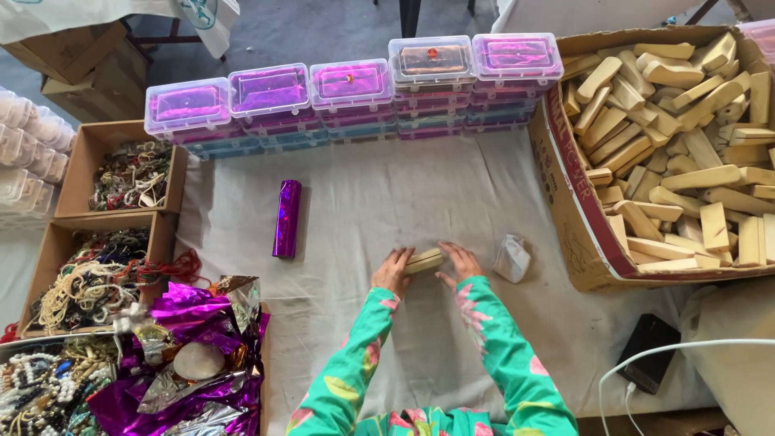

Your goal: Wrapping wooden blocks in foil and placing them into containers along with other items.

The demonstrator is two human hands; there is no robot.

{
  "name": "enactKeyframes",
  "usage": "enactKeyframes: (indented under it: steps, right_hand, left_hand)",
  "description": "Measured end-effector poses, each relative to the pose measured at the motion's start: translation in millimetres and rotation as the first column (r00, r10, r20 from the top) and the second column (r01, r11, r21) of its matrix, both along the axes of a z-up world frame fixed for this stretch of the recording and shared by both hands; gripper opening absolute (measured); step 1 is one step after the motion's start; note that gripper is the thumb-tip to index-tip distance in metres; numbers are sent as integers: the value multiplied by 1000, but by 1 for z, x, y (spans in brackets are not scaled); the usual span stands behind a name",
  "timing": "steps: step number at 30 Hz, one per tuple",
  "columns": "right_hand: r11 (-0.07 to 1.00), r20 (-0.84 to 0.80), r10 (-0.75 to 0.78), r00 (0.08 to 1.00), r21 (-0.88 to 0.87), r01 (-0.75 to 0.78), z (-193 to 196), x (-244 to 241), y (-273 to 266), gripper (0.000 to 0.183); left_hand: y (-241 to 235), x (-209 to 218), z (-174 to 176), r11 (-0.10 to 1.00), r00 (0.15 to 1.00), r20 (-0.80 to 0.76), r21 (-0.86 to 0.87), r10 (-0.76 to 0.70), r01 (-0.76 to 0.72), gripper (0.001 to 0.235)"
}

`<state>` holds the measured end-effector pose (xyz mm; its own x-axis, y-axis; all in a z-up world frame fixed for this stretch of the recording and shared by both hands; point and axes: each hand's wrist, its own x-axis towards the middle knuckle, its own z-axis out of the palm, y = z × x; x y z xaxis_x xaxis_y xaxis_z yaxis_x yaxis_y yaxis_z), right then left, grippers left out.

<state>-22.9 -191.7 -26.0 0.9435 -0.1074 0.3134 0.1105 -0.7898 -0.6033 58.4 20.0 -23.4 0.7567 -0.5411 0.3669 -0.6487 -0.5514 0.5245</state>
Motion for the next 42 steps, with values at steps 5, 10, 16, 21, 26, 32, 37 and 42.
enactKeyframes:
  steps: [5,10,16,21,26,32,37,42]
  right_hand:
    - [993,-182,73,981,-76,-88,-11,20,5,83]
    - [977,-235,38,971,-194,-85,-38,29,3,70]
    - [985,-255,66,965,-135,-103,-36,29,-5,65]
    - [976,-260,70,963,-181,-120,-47,32,-9,65]
    - [978,-264,59,963,-177,-108,-26,33,-8,62]
    - [981,-238,92,967,-145,-129,-46,29,-15,62]
    - [985,-270,95,958,-114,-130,-47,25,-10,60]
    - [993,-253,100,962,-38,-113,-47,25,-13,98]
  left_hand:
    - [16,-11,3,988,965,-219,74,145,-132,72]
    - [22,-5,-15,996,971,-219,17,92,-91,61]
    - [21,10,-13,999,882,-469,-3,45,-52,49]
    - [19,14,-25,985,903,-425,-170,-66,-7,51]
    - [20,8,6,999,905,-425,-6,30,-37,47]
    - [20,12,-15,999,909,-417,-3,29,-34,48]
    - [22,10,-32,999,885,-465,-30,12,-29,55]
    - [24,8,-37,999,917,-395,29,44,-35,72]
